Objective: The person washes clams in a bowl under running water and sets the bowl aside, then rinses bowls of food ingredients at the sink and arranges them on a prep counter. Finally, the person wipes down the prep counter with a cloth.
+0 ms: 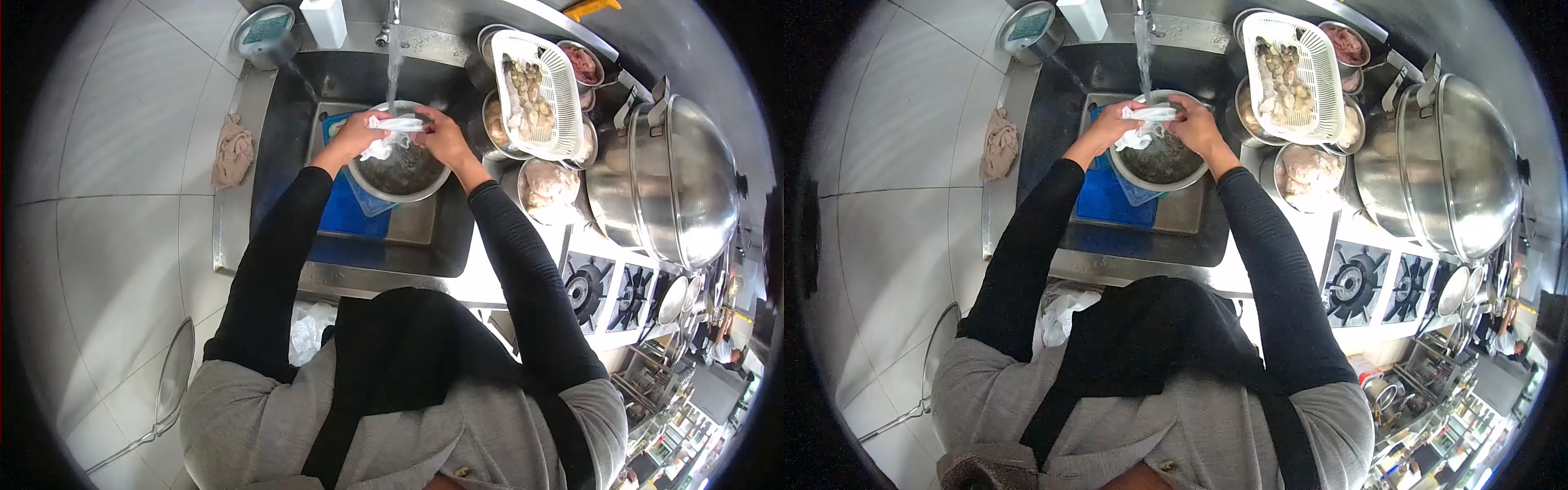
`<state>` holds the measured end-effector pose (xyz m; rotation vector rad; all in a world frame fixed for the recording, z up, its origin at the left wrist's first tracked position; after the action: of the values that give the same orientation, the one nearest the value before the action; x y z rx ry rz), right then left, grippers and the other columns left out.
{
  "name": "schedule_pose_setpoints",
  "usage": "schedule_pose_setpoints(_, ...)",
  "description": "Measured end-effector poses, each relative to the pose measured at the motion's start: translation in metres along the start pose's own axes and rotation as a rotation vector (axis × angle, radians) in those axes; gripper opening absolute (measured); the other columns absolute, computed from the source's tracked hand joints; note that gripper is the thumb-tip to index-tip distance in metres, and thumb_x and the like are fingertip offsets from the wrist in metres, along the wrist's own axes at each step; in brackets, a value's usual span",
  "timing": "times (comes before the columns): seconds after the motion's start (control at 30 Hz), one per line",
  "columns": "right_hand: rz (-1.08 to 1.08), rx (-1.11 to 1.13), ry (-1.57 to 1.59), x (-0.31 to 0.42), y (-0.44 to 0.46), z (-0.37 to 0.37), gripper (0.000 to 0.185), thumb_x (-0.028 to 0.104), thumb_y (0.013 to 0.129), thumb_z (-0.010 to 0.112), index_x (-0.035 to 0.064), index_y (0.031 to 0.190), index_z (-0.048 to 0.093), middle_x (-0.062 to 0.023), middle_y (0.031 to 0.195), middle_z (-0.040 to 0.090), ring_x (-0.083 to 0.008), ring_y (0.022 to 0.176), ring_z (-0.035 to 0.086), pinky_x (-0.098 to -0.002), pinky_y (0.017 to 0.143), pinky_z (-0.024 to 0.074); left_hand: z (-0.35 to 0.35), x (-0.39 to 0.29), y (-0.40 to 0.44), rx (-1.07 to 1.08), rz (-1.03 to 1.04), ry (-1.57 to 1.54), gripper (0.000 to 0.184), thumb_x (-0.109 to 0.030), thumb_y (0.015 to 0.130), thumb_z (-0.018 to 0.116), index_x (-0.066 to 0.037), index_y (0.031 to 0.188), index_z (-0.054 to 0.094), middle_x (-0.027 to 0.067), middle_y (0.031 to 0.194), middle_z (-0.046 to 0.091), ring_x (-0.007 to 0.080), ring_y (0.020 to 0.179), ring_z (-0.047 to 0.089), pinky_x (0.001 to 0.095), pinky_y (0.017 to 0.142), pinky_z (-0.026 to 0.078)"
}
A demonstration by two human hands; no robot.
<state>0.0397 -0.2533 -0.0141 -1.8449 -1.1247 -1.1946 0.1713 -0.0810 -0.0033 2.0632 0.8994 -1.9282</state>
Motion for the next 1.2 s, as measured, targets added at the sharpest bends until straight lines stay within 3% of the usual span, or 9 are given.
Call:
schedule_pose_setpoints(0.33, -0.062, 0.019, 0.043, 0.011, -0.004, 0.006, 0.04, -0.001, 0.072, 0.072, 0.0026, 0.111, 0.063, -0.0094, 0.098, 0.067, -0.018, 0.086, 0.064, -0.0319, 0.079, 0.0512, 0.013, 0.001, 0.001, 0.042, 0.067, 0.158, 0.038, -0.017, 0.069, 0.081, 0.002, 0.1, 0.067, 0.01, 0.084, 0.07, 0.0189, 0.076, 0.065, 0.0319, 0.072, 0.048)
schedule_pose_setpoints(0.47, -0.177, -0.164, -0.09, 0.054, -0.053, -0.012, 0.037, 0.003, 0.076, 0.068, 0.0024, 0.113, 0.062, -0.0169, 0.111, 0.065, -0.0258, 0.098, 0.064, -0.0367, 0.09, 0.0511, 0.001, 0.014, 0.019, -0.217, 0.131, 0.213, 0.058, -0.014, 0.068, 0.081, -0.005, 0.118, 0.053, 0.0136, 0.112, 0.061, 0.0235, 0.096, 0.062, 0.0332, 0.077, 0.049)
schedule_pose_setpoints(0.53, -0.111, -0.151, -0.066, 0.079, -0.122, -0.034, 0.033, 0.008, 0.082, 0.068, 0.0024, 0.114, 0.062, -0.0177, 0.111, 0.065, -0.0288, 0.101, 0.065, -0.0371, 0.089, 0.0518, 0.006, -0.021, 0.003, -0.155, 0.22, -0.178, 0.06, -0.009, 0.075, 0.08, -0.009, 0.128, 0.052, 0.0104, 0.112, 0.062, 0.022, 0.098, 0.061, 0.0334, 0.081, 0.051)
schedule_pose_setpoints(0.63, -0.14, -0.114, -0.329, 0.061, -0.252, -0.072, 0.029, 0.01, 0.085, 0.068, 0.002, 0.112, 0.062, -0.0178, 0.111, 0.065, -0.0316, 0.102, 0.064, -0.0374, 0.087, 0.0525, -0.026, 0.007, -0.002, 0.038, -0.112, -0.517, 0.035, -0.025, 0.093, 0.066, -0.002, 0.119, 0.062, 0.0085, 0.106, 0.066, 0.0164, 0.094, 0.064, 0.0292, 0.082, 0.05)
schedule_pose_setpoints(0.77, 0.091, -0.333, -0.637, -0.005, -0.402, -0.15, 0.075, 0.042, 0.077, 0.079, 0.0015, 0.133, 0.051, -0.0275, 0.138, 0.048, -0.044, 0.124, 0.051, -0.049, 0.103, 0.0432, -0.051, 0.018, -0.096, -0.275, -0.065, -0.358, 0.027, -0.02, 0.09, 0.069, 0.0, 0.109, 0.067, 0.0062, 0.102, 0.067, 0.0144, 0.091, 0.063, 0.0295, 0.081, 0.049)
schedule_pose_setpoints(0.87, 0.152, -0.263, -0.913, -0.053, -0.417, -0.168, 0.124, 0.073, 0.066, 0.071, -0.0029, 0.151, 0.021, -0.0311, 0.154, 0.02, -0.046, 0.145, 0.018, -0.056, 0.117, 0.0156, -0.045, 0.026, -0.18, -0.361, -0.077, -0.359, 0.014, -0.017, 0.087, 0.071, -0.004, 0.089, 0.065, 0.0055, 0.092, 0.067, 0.0134, 0.086, 0.064, 0.0271, 0.076, 0.049)
schedule_pose_setpoints(0.97, 0.148, -0.187, -0.996, -0.044, -0.363, -0.124, 0.129, 0.08, 0.064, 0.066, -0.0016, 0.152, 0.02, -0.0303, 0.155, 0.02, -0.0444, 0.147, 0.016, -0.0572, 0.118, 0.0107, -0.015, 0.025, -0.259, -0.529, -0.251, -0.345, 0.022, -0.021, 0.088, 0.072, -0.009, 0.076, 0.059, -0.003, 0.075, 0.056, 0.0084, 0.073, 0.053, 0.0285, 0.065, 0.043)
schedule_pose_setpoints(1.07, -0.141, -0.106, -0.857, -0.033, -0.306, -0.054, 0.111, 0.068, 0.075, 0.066, -0.0009, 0.151, 0.024, -0.0276, 0.157, 0.02, -0.043, 0.147, 0.017, -0.0581, 0.117, 0.0112, 0.017, 0.013, -0.33, -0.619, -0.08, 0.036, 0.026, -0.024, 0.091, 0.07, -0.008, 0.076, 0.056, -0.0038, 0.073, 0.049, 0.0071, 0.072, 0.046, 0.0267, 0.066, 0.04)
schedule_pose_setpoints(1.2, -0.311, 0.004, -0.596, -0.021, -0.238, 0.004, 0.068, 0.04, 0.089, 0.065, 0.0, 0.14, 0.044, -0.0238, 0.15, 0.036, -0.0392, 0.142, 0.03, -0.0573, 0.115, 0.0208, 0.036, 0.059, -0.433, -0.904, -0.29, 0.076, 0.03, -0.028, 0.094, 0.066, -0.004, 0.079, 0.055, -0.002, 0.074, 0.049, 0.0089, 0.075, 0.046, 0.0253, 0.071, 0.04)
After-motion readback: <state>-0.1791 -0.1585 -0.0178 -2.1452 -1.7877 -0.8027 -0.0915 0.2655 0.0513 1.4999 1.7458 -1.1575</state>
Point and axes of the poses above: each hand's wrist, its own y-axis towards the middle knuckle, its own z-axis out of the palm, x = y × z, the point moved 2 cm from there along y, towards the middle knuckle
